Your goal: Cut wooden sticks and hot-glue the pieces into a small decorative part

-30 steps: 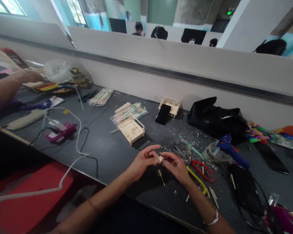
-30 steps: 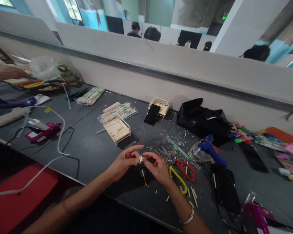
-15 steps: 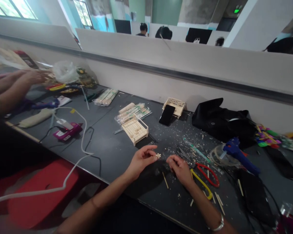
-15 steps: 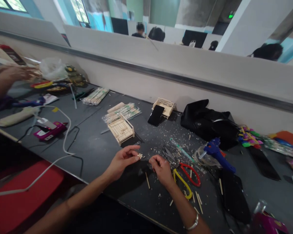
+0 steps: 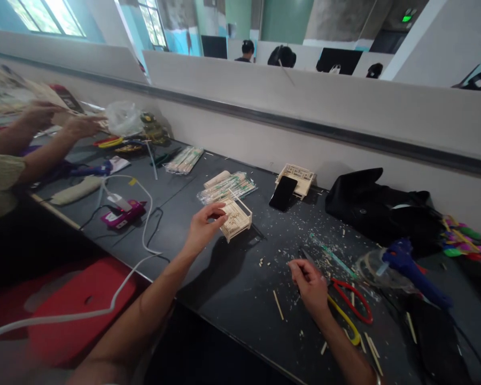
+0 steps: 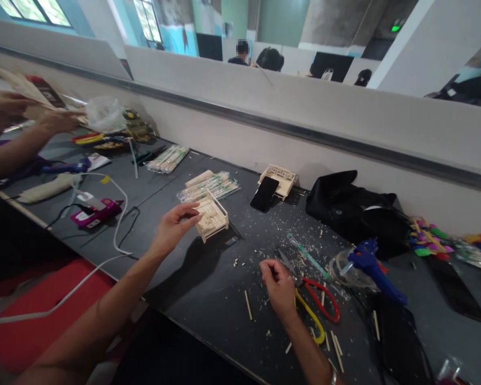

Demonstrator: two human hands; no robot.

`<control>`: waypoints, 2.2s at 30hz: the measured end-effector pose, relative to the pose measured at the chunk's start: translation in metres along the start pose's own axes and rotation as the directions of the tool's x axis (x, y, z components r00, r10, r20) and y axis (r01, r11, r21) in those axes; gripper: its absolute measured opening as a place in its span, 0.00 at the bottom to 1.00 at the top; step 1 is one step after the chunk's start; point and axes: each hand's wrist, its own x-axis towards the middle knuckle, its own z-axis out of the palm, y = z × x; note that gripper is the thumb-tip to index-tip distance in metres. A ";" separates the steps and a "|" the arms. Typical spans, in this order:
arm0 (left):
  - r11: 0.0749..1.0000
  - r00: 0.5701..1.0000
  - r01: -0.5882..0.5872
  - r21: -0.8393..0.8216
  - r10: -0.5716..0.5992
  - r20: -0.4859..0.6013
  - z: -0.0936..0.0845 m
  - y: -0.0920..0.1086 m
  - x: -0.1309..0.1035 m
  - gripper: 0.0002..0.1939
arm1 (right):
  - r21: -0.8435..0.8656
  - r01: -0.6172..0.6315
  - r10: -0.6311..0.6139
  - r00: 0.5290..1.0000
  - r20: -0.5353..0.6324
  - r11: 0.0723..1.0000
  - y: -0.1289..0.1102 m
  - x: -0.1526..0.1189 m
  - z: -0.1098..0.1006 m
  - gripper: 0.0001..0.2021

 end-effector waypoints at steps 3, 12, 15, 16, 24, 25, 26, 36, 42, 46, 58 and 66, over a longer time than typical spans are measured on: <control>0.998 0.999 -0.030 0.063 0.032 -0.031 0.007 -0.006 0.009 0.13 | -0.027 0.028 -0.028 1.000 0.007 0.999 0.000 -0.001 0.000 0.20; 0.970 0.994 0.091 -0.226 -0.075 0.076 0.019 0.025 -0.011 0.15 | -0.051 0.022 -0.021 1.000 0.023 0.998 0.001 -0.003 0.001 0.19; 0.964 0.956 0.146 -0.222 -0.080 0.283 0.030 0.039 -0.030 0.15 | -0.073 0.040 -0.036 0.998 0.055 0.996 0.000 -0.003 0.001 0.20; 0.971 0.937 0.145 -0.192 -0.072 0.341 0.034 0.041 -0.035 0.15 | -0.088 0.054 -0.048 0.997 0.061 0.995 0.000 -0.003 0.000 0.20; 0.890 0.928 -0.346 0.298 0.277 0.251 0.043 -0.003 -0.057 0.08 | -0.147 0.108 -0.102 0.994 0.049 0.983 0.001 -0.003 -0.001 0.19; 0.852 0.909 -0.400 0.339 0.320 0.268 0.042 -0.011 -0.059 0.08 | -0.149 0.114 -0.106 0.992 0.062 0.982 0.000 -0.003 -0.001 0.19; 0.813 0.896 -0.435 0.386 0.348 0.276 0.041 -0.018 -0.060 0.08 | -0.148 0.123 -0.113 0.991 0.074 0.981 0.000 -0.004 0.000 0.18; 0.601 0.913 -0.388 0.699 0.146 0.382 0.048 -0.031 -0.059 0.12 | -0.142 0.154 -0.143 0.986 0.086 0.978 -0.002 -0.005 0.000 0.16; 0.588 0.916 -0.295 0.753 -0.051 0.399 0.056 -0.020 -0.055 0.15 | -0.131 0.175 -0.161 0.981 0.109 0.976 -0.002 -0.005 0.000 0.18; 0.629 0.920 -0.284 0.724 -0.033 0.390 0.059 -0.015 -0.049 0.14 | -0.121 0.178 -0.163 0.979 0.121 0.977 -0.001 -0.004 0.001 0.19; 0.962 0.860 0.266 0.055 -0.263 0.438 0.072 0.000 -0.057 0.14 | -0.063 0.132 -0.127 0.989 0.072 0.989 -0.002 -0.003 0.002 0.16; 0.881 0.745 0.466 -0.083 -0.340 0.574 0.094 0.010 -0.067 0.21 | 0.036 0.043 -0.043 0.999 0.003 0.998 -0.004 -0.004 0.002 0.12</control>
